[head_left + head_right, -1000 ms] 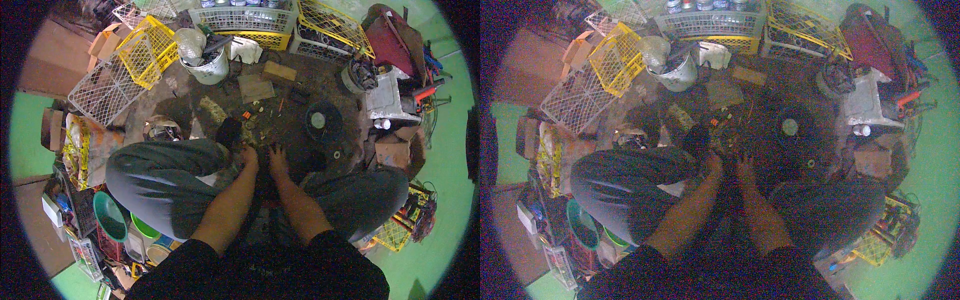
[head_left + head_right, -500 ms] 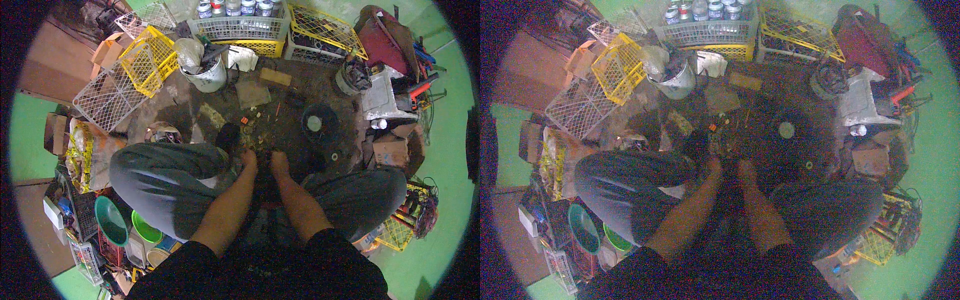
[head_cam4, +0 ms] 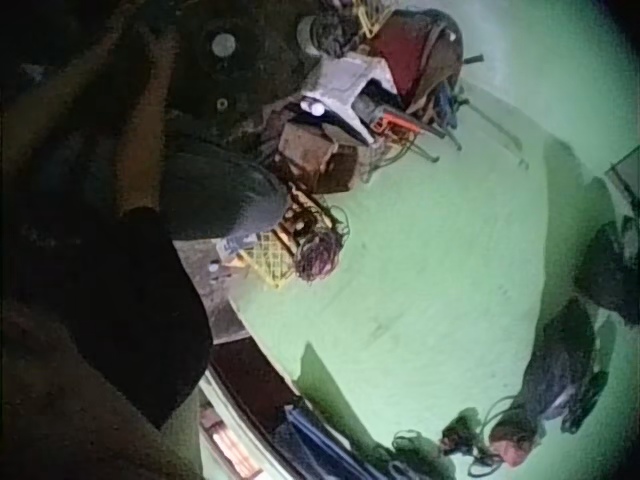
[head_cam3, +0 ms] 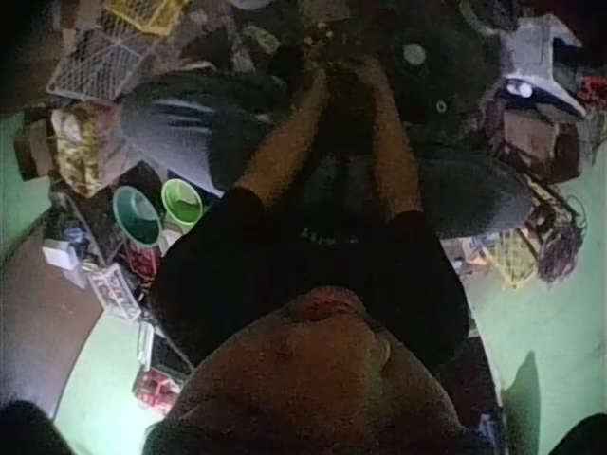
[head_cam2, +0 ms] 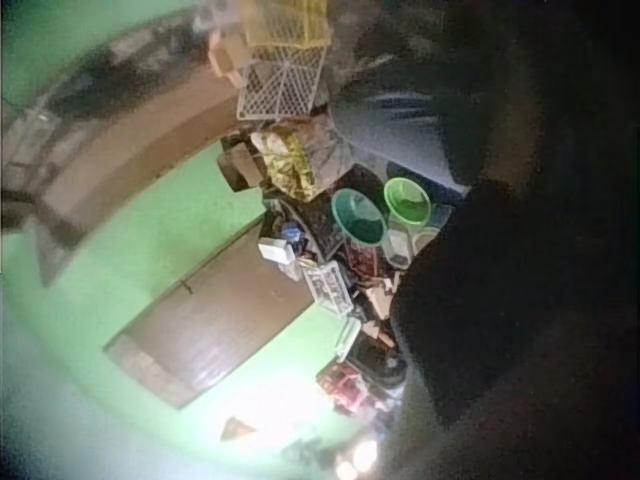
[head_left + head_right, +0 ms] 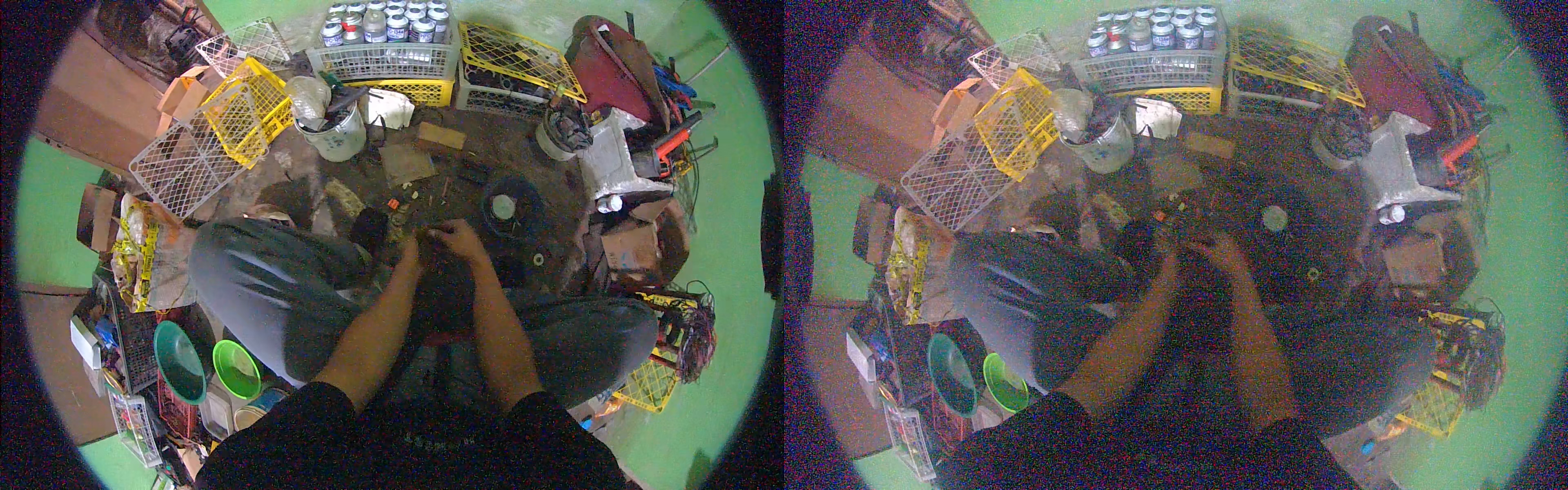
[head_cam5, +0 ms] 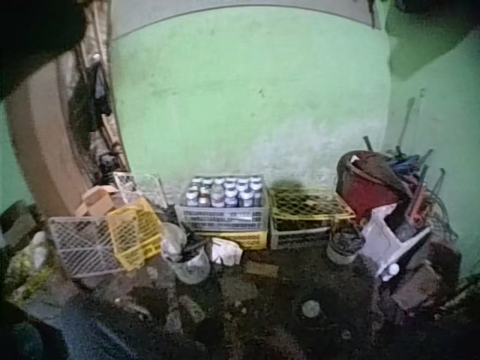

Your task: The person sits on the floor and disassembles a small electric motor, removing the casing and internal components. They then wipe the parts with a cloth and reassemble the motor.

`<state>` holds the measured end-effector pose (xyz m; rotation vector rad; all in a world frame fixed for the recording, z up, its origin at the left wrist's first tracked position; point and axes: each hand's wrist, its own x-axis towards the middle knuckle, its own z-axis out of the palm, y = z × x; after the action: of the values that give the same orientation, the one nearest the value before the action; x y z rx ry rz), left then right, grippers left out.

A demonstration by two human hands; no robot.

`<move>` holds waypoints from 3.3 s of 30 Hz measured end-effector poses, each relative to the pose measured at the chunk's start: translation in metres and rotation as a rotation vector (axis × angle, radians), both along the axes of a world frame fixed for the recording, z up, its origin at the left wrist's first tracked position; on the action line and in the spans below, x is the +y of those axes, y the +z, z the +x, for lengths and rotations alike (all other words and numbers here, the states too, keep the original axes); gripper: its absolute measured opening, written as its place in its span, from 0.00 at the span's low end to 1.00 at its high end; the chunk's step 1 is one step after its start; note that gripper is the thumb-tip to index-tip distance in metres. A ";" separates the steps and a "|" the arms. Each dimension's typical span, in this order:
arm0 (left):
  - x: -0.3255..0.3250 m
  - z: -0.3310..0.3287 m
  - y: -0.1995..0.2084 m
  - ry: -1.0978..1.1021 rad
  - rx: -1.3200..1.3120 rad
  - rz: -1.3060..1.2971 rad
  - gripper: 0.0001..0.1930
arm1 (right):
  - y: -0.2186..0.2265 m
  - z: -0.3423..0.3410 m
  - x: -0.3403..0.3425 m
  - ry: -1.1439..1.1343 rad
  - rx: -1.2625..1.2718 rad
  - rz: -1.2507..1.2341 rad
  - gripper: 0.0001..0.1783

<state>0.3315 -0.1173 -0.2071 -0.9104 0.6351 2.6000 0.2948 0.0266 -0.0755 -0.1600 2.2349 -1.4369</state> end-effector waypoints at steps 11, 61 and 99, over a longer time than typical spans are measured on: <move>-0.023 -0.004 0.088 0.181 -0.092 -0.037 0.21 | 0.098 -0.003 -0.018 -0.152 0.132 0.096 0.21; -0.088 0.006 0.037 0.379 -0.015 -0.005 0.22 | -0.195 0.028 -0.041 -0.325 0.033 0.465 0.31; -0.091 -0.019 0.062 0.380 -0.052 0.081 0.19 | -0.075 -0.003 -0.047 -0.145 0.203 0.562 0.38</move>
<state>0.3129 -0.2087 -0.1446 -1.1654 0.3672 2.8924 0.2923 -0.0209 -0.1509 0.0462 2.7703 -0.8325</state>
